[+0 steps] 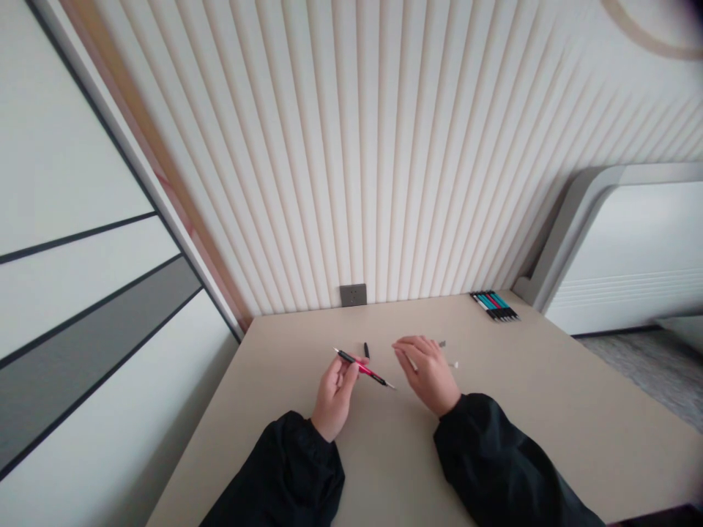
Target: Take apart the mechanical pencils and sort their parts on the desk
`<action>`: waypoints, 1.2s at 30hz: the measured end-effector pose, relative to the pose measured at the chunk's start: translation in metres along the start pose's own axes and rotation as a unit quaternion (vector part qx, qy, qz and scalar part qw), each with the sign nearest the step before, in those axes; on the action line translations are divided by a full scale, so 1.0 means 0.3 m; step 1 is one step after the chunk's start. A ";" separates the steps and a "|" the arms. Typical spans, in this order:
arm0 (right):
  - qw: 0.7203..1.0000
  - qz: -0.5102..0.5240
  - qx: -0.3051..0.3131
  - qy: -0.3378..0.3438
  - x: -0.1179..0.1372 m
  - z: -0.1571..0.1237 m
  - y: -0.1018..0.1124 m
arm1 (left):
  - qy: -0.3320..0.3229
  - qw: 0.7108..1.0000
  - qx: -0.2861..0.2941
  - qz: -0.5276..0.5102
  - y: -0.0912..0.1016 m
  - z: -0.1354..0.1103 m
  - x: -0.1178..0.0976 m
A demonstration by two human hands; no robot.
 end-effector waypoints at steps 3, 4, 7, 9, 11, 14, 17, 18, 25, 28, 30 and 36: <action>0.987 -0.119 -0.012 -0.110 -0.172 -0.010 0.040 | -0.002 1.000 0.011 0.003 -0.003 -0.005 -0.003; 0.977 -0.153 -0.013 -0.148 -0.227 -0.020 0.050 | -0.003 1.000 0.019 0.011 -0.006 -0.006 -0.002; 0.953 -0.203 0.008 -0.224 -0.354 -0.056 0.060 | -0.008 0.997 0.049 0.065 -0.013 -0.011 0.001; 0.948 -0.207 0.028 -0.242 -0.400 -0.073 0.051 | -0.019 0.991 0.064 0.118 -0.016 -0.013 -0.002; 0.947 -0.205 0.042 -0.246 -0.421 -0.081 0.037 | -0.050 0.979 0.072 0.184 -0.019 -0.015 -0.014; 0.948 -0.203 0.049 -0.238 -0.430 -0.083 0.019 | -0.123 0.944 0.094 0.293 -0.038 -0.021 -0.043; 0.950 -0.197 0.048 -0.236 -0.437 -0.083 0.011 | -0.177 0.908 0.121 0.360 -0.063 -0.031 -0.061; 0.951 -0.194 0.048 -0.237 -0.441 -0.083 0.009 | -0.187 0.901 0.127 0.372 -0.068 -0.034 -0.063; 0.959 -0.169 0.023 -0.228 -0.446 -0.087 0.020 | -0.185 0.882 0.129 0.413 -0.068 -0.033 -0.051; 0.968 -0.131 -0.013 -0.216 -0.413 -0.070 0.038 | -0.180 0.871 0.129 0.438 -0.059 -0.025 -0.041; 0.978 -0.062 -0.045 -0.195 -0.367 -0.052 0.047 | -0.182 0.861 0.128 0.458 -0.052 -0.020 -0.037; 0.957 0.244 -0.017 -0.154 -0.184 -0.030 -0.024 | -0.170 0.853 0.127 0.476 -0.039 -0.008 -0.023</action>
Point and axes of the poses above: each hand's wrist, its own z-axis towards the middle knuckle, its own y-axis out of the back of the hand, x = y × z, the point moved 6 cm from there along z, towards the middle knuckle, and after that the axes turned 5 degrees about x, right-handed, at the moved point
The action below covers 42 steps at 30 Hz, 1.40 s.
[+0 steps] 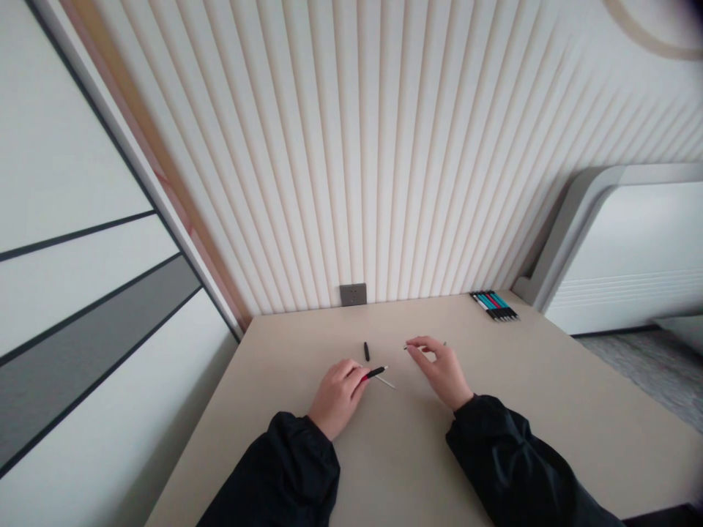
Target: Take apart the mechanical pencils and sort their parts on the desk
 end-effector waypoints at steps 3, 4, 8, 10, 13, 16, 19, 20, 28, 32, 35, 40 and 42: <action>0.997 0.060 0.040 -0.034 0.011 -0.025 -0.066 | 0.007 1.000 -0.002 -0.006 -0.003 0.000 0.003; 0.995 0.074 0.047 -0.044 0.008 -0.030 -0.080 | 0.006 1.000 -0.003 -0.008 -0.003 0.000 0.002; 0.988 0.123 0.063 -0.069 -0.011 -0.036 -0.105 | -0.002 1.000 -0.013 -0.013 0.002 -0.001 -0.003; 0.986 0.133 0.068 -0.071 -0.012 -0.036 -0.107 | -0.001 1.000 -0.015 -0.015 0.003 -0.001 -0.002; 0.987 0.124 0.081 -0.068 -0.002 -0.037 -0.110 | -0.001 1.000 -0.019 -0.016 0.004 -0.002 0.000; 0.987 0.114 0.094 -0.065 0.009 -0.041 -0.114 | 0.000 1.000 -0.023 -0.013 0.004 -0.002 0.001; 0.987 0.104 0.104 -0.064 0.017 -0.045 -0.122 | 0.003 1.000 -0.021 -0.012 0.003 -0.001 0.000; 0.987 0.100 0.108 -0.061 0.021 -0.046 -0.126 | 0.001 1.000 -0.022 -0.012 0.004 -0.001 -0.001; 0.990 0.056 0.123 -0.036 0.064 -0.058 -0.138 | -0.019 0.999 -0.023 -0.014 0.005 -0.004 -0.010; 0.990 0.032 0.133 -0.024 0.075 -0.059 -0.138 | -0.021 1.000 -0.017 -0.015 0.003 -0.004 -0.011; 0.991 0.011 0.135 -0.015 0.077 -0.060 -0.139 | -0.022 1.000 -0.013 -0.013 0.003 -0.003 -0.013; 0.989 -0.031 0.145 0.003 0.081 -0.068 -0.150 | -0.039 0.999 -0.015 0.002 0.012 -0.002 -0.025; 0.988 -0.031 0.150 0.019 0.089 -0.072 -0.154 | -0.041 0.999 -0.015 0.010 0.016 -0.002 -0.027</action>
Point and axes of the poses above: each hand's wrist, its own z-axis towards the middle knuckle, its own y-axis out of the back of the hand, x = y × z, the point moved 6 cm from there along z, towards the middle knuckle, and after that the axes turned 5 degrees about x, right-handed, at the moved point
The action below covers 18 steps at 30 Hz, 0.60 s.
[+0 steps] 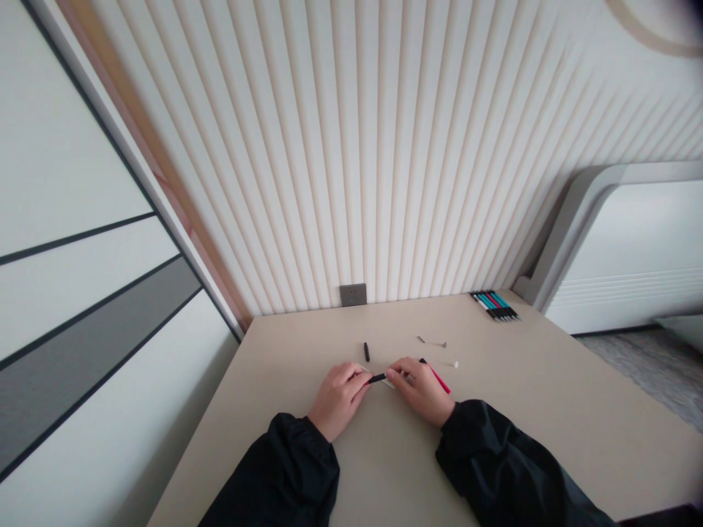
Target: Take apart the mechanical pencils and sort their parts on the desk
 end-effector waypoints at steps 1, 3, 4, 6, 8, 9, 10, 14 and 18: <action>1.000 0.003 0.003 0.010 0.005 -0.001 -0.002 | 0.000 1.000 0.002 0.002 0.001 0.000 0.001; 0.999 0.010 0.010 0.030 0.015 -0.003 -0.002 | 0.000 1.000 0.009 0.003 -0.002 -0.001 0.004; 0.999 0.011 0.013 0.038 0.020 -0.003 -0.002 | 0.000 1.000 0.015 0.002 -0.005 -0.002 0.006; 0.999 0.011 0.021 0.049 0.030 -0.004 -0.002 | -0.002 1.000 0.020 -0.006 -0.011 -0.004 0.012; 0.998 0.008 0.028 0.055 0.038 -0.005 -0.002 | -0.008 1.000 0.016 -0.014 -0.013 -0.006 0.019; 0.998 0.006 0.029 0.058 0.042 -0.006 -0.003 | -0.011 1.000 0.011 -0.015 -0.013 -0.007 0.022; 0.998 0.004 0.030 0.061 0.046 -0.006 -0.003 | -0.014 1.000 0.006 -0.016 -0.011 -0.007 0.024; 0.998 -0.005 0.009 0.069 0.051 -0.005 0.005 | -0.012 1.000 0.000 -0.024 0.005 -0.004 0.031; 0.998 0.002 -0.039 0.048 0.031 0.000 0.034 | 0.029 0.998 -0.014 -0.058 0.031 -0.001 0.049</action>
Point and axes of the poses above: each hand's wrist, its own z-axis towards the middle knuckle, its own y-axis out of the back of the hand, x = y × z, the point moved 6 cm from there along z, towards the middle knuckle, and after that the axes turned 5 degrees about x, right-handed, at the moved point
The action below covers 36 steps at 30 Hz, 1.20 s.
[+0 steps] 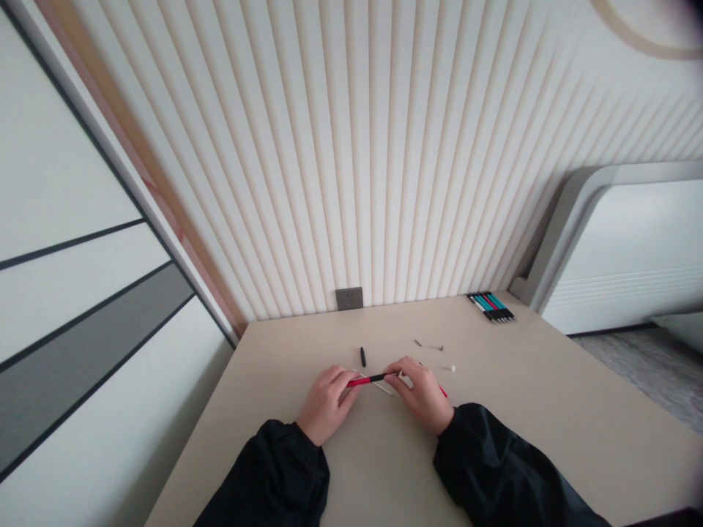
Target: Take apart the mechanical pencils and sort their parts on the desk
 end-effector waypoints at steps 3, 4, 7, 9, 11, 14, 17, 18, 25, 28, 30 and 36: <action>0.999 0.000 -0.030 -0.020 -0.022 0.001 0.016 | 0.040 0.999 -0.018 -0.019 0.010 -0.002 0.023; 0.999 -0.002 -0.032 -0.025 -0.029 0.000 0.016 | 0.048 0.998 -0.022 -0.023 0.010 -0.003 0.030; 0.999 -0.005 -0.024 -0.040 -0.046 0.000 0.011 | 0.056 0.997 -0.029 -0.033 0.007 -0.006 0.041; 0.999 -0.002 -0.020 -0.046 -0.053 0.001 0.008 | 0.053 0.997 -0.032 -0.046 0.006 -0.006 0.042; 0.999 -0.001 -0.019 -0.048 -0.058 0.002 0.009 | 0.049 0.996 -0.034 -0.060 0.008 -0.006 0.037; 0.998 -0.016 -0.019 -0.054 -0.064 0.002 0.011 | 0.039 0.995 -0.049 -0.081 0.015 -0.006 0.020; 0.998 -0.033 -0.006 -0.057 -0.067 0.001 0.006 | 0.028 0.990 -0.081 -0.112 0.020 -0.010 0.000; 0.998 -0.036 -0.003 -0.057 -0.068 0.000 0.004 | 0.029 0.988 -0.089 -0.125 0.019 -0.011 -0.003; 0.998 -0.042 -0.007 -0.040 -0.058 -0.004 0.000 | 0.205 0.918 -0.161 -0.298 -0.003 -0.029 0.084; 0.999 -0.040 0.025 -0.021 -0.041 -0.003 -0.016 | 0.252 0.879 -0.173 -0.366 -0.018 -0.035 0.115; 0.998 -0.043 0.042 -0.006 -0.027 -0.003 -0.024 | 0.261 0.865 -0.179 -0.388 -0.023 -0.036 0.125; 0.997 -0.050 0.050 0.001 -0.014 -0.008 -0.022 | 0.247 0.849 -0.166 -0.436 -0.036 -0.029 0.128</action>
Point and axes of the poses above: each hand's wrist, its own z-axis towards the middle knuckle, its own y-axis out of the back of the hand, x = y × z, the point moved 6 cm from there along z, towards the middle knuckle, and after that the axes turned 5 degrees about x, right-handed, at the moved point
